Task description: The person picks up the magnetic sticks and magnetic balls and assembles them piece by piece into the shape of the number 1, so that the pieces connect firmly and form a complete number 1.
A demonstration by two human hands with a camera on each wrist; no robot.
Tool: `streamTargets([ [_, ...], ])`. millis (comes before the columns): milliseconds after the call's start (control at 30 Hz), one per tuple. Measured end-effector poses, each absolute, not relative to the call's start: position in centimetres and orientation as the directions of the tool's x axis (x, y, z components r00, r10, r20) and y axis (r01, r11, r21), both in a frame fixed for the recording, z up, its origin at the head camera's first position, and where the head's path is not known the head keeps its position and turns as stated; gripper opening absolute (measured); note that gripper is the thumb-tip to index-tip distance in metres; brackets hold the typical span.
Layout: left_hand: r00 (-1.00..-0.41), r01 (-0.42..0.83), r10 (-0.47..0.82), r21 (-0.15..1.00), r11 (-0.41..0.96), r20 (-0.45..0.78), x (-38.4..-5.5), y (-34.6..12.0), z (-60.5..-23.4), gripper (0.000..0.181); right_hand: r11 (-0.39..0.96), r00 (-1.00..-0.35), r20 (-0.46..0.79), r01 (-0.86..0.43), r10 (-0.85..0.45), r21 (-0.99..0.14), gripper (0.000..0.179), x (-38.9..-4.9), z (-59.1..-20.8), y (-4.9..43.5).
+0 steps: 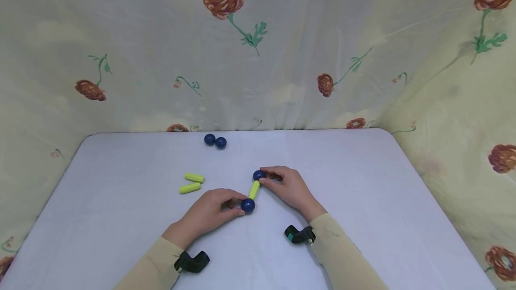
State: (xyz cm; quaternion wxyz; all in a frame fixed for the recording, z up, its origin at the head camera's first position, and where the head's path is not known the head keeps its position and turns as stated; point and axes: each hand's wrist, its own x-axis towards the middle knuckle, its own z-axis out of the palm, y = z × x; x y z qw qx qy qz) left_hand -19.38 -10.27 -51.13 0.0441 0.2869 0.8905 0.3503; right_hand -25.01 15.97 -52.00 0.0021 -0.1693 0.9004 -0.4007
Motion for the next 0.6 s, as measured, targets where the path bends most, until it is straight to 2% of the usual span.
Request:
streamTargets([
  [600, -0.855, 0.445, 0.507, 0.659, 0.607, 0.110, -19.44, -9.82, -51.27, 0.035, 0.627, -0.942, 0.122, -0.301, -0.313, -0.718, 0.039, -24.97, -51.81, 15.92],
])
